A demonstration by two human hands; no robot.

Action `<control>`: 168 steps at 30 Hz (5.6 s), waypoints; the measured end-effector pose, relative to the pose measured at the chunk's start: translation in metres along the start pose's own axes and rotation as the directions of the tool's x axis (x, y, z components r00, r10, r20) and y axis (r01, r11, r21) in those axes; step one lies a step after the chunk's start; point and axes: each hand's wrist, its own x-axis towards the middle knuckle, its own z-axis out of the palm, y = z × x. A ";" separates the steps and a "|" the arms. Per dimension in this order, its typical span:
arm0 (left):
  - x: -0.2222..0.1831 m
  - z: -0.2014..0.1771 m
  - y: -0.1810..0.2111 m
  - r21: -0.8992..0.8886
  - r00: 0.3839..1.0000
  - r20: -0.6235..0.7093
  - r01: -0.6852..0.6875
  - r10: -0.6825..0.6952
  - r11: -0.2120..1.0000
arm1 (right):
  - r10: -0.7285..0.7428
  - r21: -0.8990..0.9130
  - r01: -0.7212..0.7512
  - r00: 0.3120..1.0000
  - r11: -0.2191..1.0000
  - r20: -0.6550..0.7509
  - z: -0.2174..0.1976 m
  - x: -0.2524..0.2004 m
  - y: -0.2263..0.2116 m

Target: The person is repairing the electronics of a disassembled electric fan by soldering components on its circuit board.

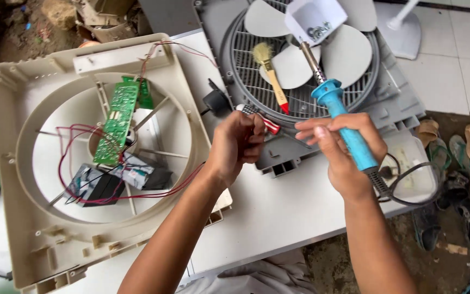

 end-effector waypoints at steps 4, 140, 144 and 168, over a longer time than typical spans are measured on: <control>-0.052 -0.023 0.019 0.288 0.986 -0.105 -0.092 0.127 0.953 | 0.003 0.027 -0.004 0.999 1.000 0.043 0.039 0.008 0.002; -0.051 -0.292 0.128 0.944 0.832 -0.190 0.008 0.522 0.331 | 0.270 0.240 -0.242 0.959 0.940 -0.091 0.234 0.108 0.124; -0.051 -0.297 0.124 0.975 0.744 -0.177 0.044 0.645 0.218 | 0.206 0.186 -0.189 0.975 0.964 -0.078 0.227 0.102 0.128; -0.060 -0.290 0.127 0.984 0.818 -0.041 -0.066 0.574 0.165 | 0.006 -0.011 -0.005 0.999 1.000 0.032 0.221 0.084 0.136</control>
